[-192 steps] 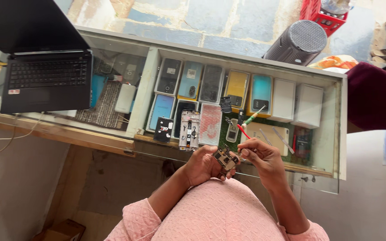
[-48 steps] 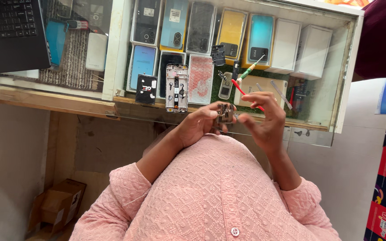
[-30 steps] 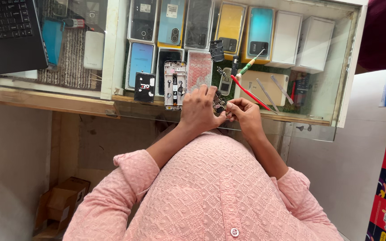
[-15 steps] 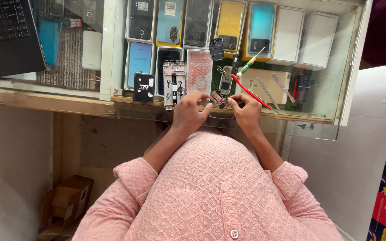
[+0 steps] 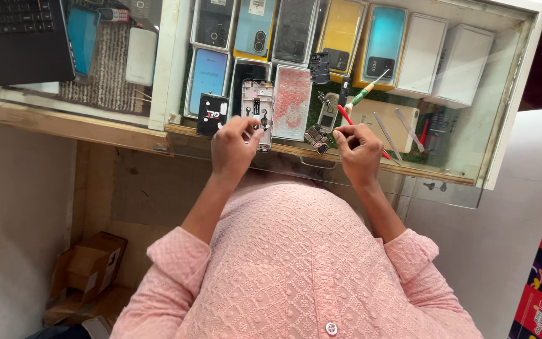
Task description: The person uses a heat gun and tweezers to remove a small component from a circuit board. They then flip the board and inspect it with a multimeter probe.
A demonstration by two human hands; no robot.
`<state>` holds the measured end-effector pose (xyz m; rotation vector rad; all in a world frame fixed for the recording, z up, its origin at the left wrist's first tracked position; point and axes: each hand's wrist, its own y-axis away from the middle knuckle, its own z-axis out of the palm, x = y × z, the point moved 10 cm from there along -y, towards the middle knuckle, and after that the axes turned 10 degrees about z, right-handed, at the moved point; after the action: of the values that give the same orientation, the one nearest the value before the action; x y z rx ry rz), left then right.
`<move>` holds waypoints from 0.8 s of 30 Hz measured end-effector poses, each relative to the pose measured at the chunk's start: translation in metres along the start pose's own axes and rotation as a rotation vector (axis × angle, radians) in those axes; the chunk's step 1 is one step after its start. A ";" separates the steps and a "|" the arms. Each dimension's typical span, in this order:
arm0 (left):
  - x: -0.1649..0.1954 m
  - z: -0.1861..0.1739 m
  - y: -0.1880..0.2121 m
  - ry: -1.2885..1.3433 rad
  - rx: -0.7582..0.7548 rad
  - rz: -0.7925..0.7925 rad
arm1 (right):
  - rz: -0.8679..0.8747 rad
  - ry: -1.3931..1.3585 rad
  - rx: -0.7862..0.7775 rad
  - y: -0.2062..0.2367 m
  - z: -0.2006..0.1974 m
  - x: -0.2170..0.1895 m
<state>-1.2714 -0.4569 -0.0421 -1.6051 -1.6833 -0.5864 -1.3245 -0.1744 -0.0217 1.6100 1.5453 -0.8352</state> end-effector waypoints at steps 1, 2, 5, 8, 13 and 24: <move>-0.004 0.003 -0.002 -0.035 -0.037 -0.020 | -0.022 -0.005 -0.018 0.000 0.002 -0.004; -0.007 0.006 -0.004 -0.072 -0.073 -0.039 | -0.032 -0.004 -0.025 0.000 0.004 -0.007; 0.011 0.007 -0.010 -0.155 -0.031 0.074 | -0.051 -0.014 -0.042 0.001 0.006 -0.013; 0.014 0.013 -0.012 -0.176 -0.032 0.045 | -0.057 -0.048 -0.025 0.001 0.000 -0.012; 0.017 0.011 -0.013 -0.208 0.004 0.059 | -0.017 -0.069 0.030 0.000 -0.014 0.001; 0.025 0.013 -0.016 -0.179 0.011 0.178 | 0.013 -0.134 0.046 0.004 -0.022 0.022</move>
<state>-1.2887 -0.4332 -0.0287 -1.8222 -1.6437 -0.3523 -1.3201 -0.1443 -0.0293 1.5617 1.4294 -0.9581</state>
